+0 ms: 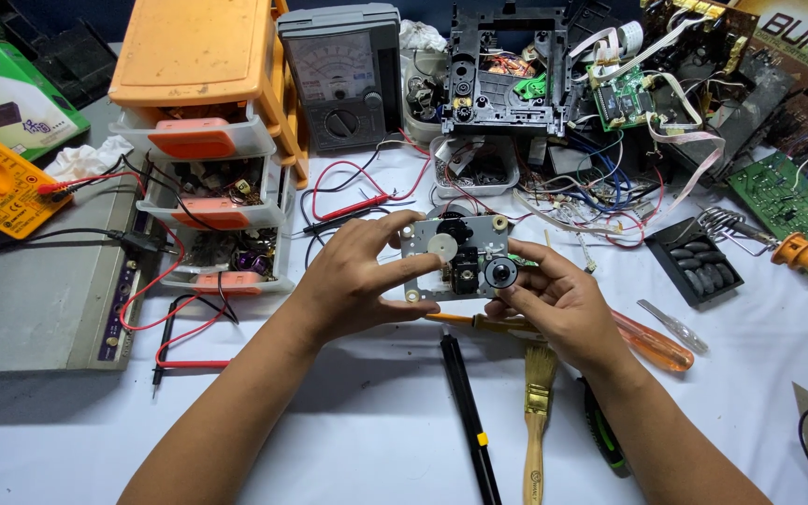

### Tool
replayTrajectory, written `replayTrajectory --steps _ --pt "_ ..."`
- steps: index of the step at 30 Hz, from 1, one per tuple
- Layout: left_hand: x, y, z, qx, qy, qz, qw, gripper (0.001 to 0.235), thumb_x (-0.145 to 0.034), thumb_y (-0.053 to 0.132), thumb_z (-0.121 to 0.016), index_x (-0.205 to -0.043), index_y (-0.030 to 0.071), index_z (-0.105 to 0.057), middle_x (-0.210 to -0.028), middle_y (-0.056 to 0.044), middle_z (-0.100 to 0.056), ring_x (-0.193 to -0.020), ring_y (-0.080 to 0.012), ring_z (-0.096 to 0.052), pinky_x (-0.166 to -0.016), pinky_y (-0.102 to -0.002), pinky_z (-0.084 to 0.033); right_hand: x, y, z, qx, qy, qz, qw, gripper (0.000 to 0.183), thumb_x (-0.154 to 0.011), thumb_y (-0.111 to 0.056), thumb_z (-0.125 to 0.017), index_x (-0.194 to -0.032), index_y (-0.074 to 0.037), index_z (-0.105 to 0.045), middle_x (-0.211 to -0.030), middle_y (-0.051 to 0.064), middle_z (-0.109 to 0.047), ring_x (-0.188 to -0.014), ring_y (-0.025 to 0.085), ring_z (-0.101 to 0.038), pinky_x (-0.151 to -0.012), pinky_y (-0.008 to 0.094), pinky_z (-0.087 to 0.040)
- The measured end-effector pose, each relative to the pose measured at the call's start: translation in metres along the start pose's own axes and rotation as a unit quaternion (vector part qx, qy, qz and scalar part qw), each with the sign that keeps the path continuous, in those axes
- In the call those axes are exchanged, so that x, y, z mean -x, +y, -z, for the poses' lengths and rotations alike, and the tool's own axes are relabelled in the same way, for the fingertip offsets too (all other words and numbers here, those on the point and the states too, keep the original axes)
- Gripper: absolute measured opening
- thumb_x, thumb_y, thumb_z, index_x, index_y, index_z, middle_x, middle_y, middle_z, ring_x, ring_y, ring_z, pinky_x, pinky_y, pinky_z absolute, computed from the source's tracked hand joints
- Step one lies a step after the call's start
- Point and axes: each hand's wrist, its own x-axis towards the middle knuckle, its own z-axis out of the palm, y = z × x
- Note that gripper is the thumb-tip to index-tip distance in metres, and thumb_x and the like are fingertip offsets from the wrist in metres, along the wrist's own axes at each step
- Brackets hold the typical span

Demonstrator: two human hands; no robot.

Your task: The person wipes a small electronic component with a cloth, then rotates and manipulates it by hand. Next, the person uses multimeter probes to test points on a small circuit board attached to a motor-like component. The person continues to probe different points on the board while holding the component steady.

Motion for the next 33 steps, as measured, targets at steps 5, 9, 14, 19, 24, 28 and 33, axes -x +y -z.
replayTrajectory --steps 5,9,14,19,24,28,33 --pt "0.002 -0.001 -0.005 -0.01 0.018 0.006 1.0 0.065 -0.071 0.045 -0.093 -0.127 0.03 -0.063 -0.132 -0.017 -0.062 -0.094 -0.0303 -0.07 -0.082 -0.044 -0.054 0.0 -0.002 0.0 -0.018 0.002 -0.006 1.0 0.055 -0.09 0.006 -0.06 -0.144 0.003 -0.052 -0.085 0.022 -0.074 -0.078 0.025 -0.076 -0.073 0.048 -0.067" --pt "0.0 0.002 -0.004 -0.012 0.024 0.015 1.0 0.068 -0.07 0.045 -0.094 -0.126 0.026 -0.06 -0.132 -0.018 -0.063 -0.095 -0.03 -0.071 -0.084 -0.044 -0.054 0.0 0.001 0.002 -0.023 0.0 -0.007 1.0 0.054 -0.091 0.006 -0.06 -0.144 0.004 -0.052 -0.085 0.021 -0.074 -0.078 0.024 -0.076 -0.073 0.046 -0.067" --pt "-0.002 0.007 0.002 -0.03 0.025 0.017 0.999 0.073 -0.069 0.047 -0.095 -0.131 0.026 -0.061 -0.129 -0.015 -0.065 -0.094 -0.0297 -0.071 -0.084 -0.045 -0.054 0.0 -0.003 0.0 -0.016 -0.001 -0.004 1.0 0.053 -0.091 0.005 -0.061 -0.143 0.004 -0.053 -0.085 0.021 -0.074 -0.078 0.023 -0.076 -0.074 0.046 -0.067" --pt "-0.002 0.007 0.003 -0.039 0.024 0.009 0.999 0.077 -0.068 0.047 -0.095 -0.135 0.028 -0.063 -0.124 -0.016 -0.067 -0.092 -0.0314 -0.07 -0.084 -0.046 -0.054 0.0 -0.005 -0.003 -0.018 -0.002 0.001 1.0 0.053 -0.09 0.006 -0.06 -0.143 0.005 -0.053 -0.085 0.022 -0.074 -0.078 0.024 -0.076 -0.073 0.046 -0.067" --pt "-0.005 0.01 0.007 -0.047 0.005 -0.004 0.999 0.069 -0.074 0.044 -0.091 -0.135 0.03 -0.064 -0.125 -0.019 -0.065 -0.095 -0.0344 -0.07 -0.086 -0.048 -0.053 0.001 0.0 -0.001 -0.014 0.0 0.008 1.0 0.053 -0.09 0.006 -0.06 -0.143 0.004 -0.053 -0.085 0.022 -0.073 -0.078 0.024 -0.076 -0.072 0.046 -0.067" --pt "-0.002 0.006 0.002 -0.041 0.006 -0.012 0.999 0.067 -0.074 0.043 -0.091 -0.133 0.032 -0.064 -0.13 -0.02 -0.063 -0.098 -0.0351 -0.071 -0.088 -0.048 -0.054 0.0 0.001 0.0 -0.017 0.0 0.006 1.0 0.053 -0.09 0.005 -0.061 -0.143 0.004 -0.053 -0.086 0.022 -0.074 -0.078 0.025 -0.077 -0.072 0.046 -0.067" --pt "0.004 -0.001 -0.01 -0.044 0.025 0.015 0.999 0.072 -0.07 0.054 -0.091 -0.129 0.027 -0.061 -0.133 -0.017 -0.063 -0.099 -0.0309 -0.072 -0.09 -0.046 -0.055 0.0 0.007 0.005 -0.038 -0.004 0.006 0.999 0.055 -0.09 0.006 -0.06 -0.144 0.005 -0.051 -0.087 0.022 -0.073 -0.077 0.026 -0.077 -0.073 0.049 -0.067"
